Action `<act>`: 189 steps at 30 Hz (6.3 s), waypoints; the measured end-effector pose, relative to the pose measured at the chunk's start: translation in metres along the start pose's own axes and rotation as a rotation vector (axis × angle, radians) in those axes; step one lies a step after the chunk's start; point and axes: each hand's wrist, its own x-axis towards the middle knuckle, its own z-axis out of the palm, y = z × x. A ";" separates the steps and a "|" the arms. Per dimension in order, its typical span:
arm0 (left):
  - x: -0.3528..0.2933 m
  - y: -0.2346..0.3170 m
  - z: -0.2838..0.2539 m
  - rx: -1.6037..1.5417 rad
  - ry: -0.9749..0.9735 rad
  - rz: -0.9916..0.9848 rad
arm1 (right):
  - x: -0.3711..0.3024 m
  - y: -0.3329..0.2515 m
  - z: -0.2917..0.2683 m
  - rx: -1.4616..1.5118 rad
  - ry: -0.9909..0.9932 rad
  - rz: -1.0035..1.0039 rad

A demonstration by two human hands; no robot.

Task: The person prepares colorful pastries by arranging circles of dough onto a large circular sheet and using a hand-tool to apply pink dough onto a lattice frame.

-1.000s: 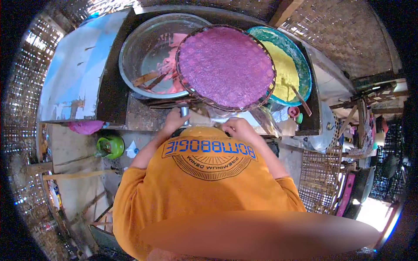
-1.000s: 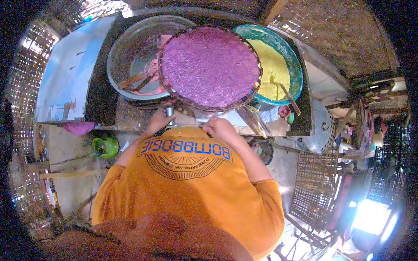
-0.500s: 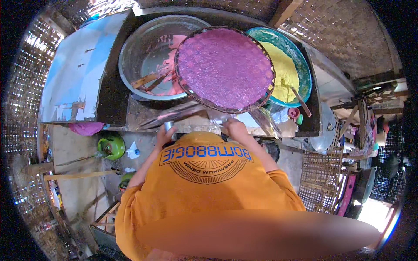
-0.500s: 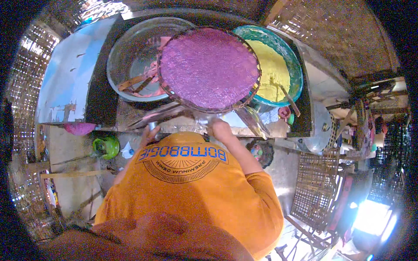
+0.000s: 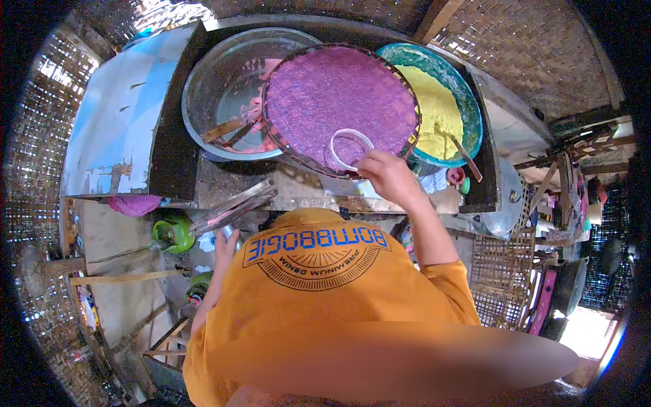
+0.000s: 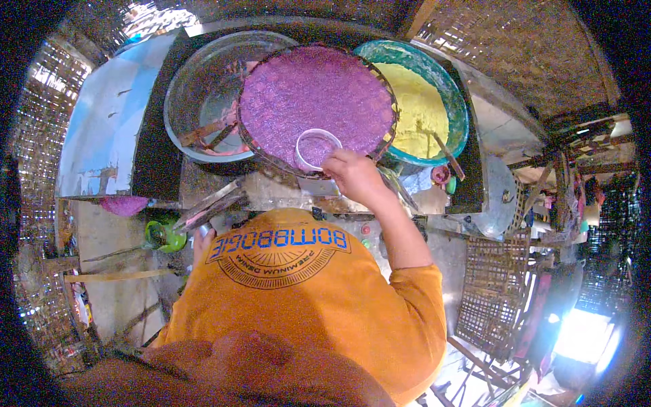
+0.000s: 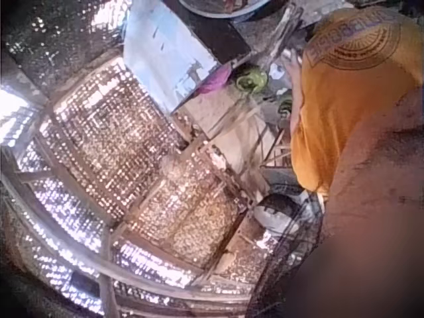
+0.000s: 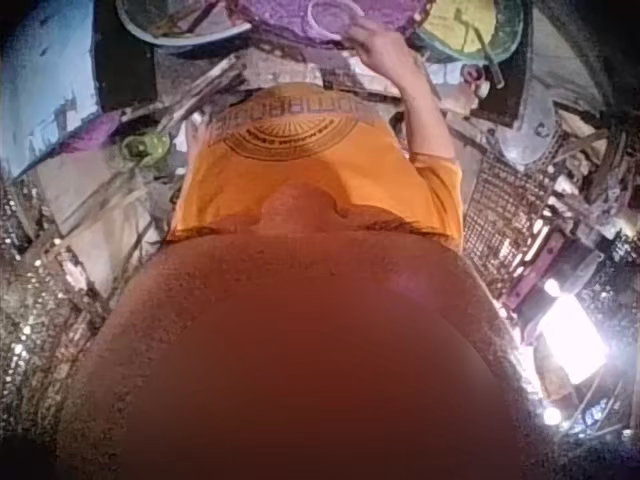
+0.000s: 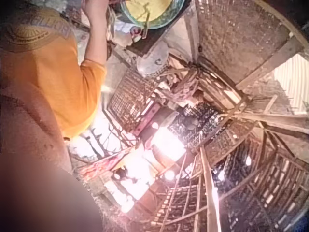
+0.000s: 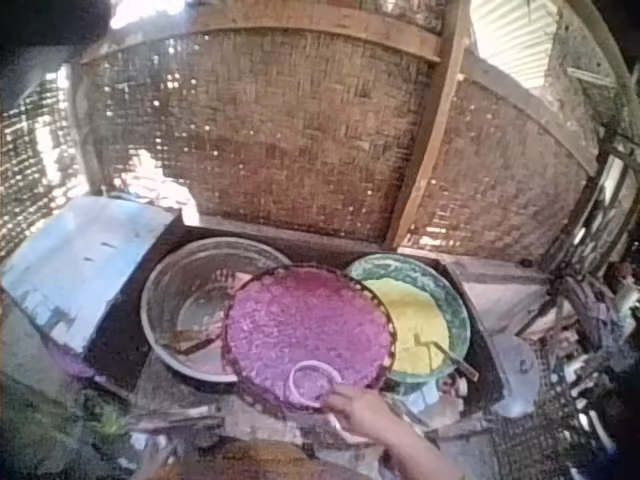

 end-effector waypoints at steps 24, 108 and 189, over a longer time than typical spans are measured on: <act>0.046 0.145 0.002 -0.688 -0.238 0.593 | -0.046 0.039 0.018 -0.422 0.041 -0.026; 0.221 0.311 -0.128 -1.177 0.064 0.688 | 0.304 0.094 0.283 -0.255 0.132 0.653; 0.064 0.318 -0.029 0.833 0.185 0.768 | 0.204 -0.145 -0.109 -0.411 0.195 -0.851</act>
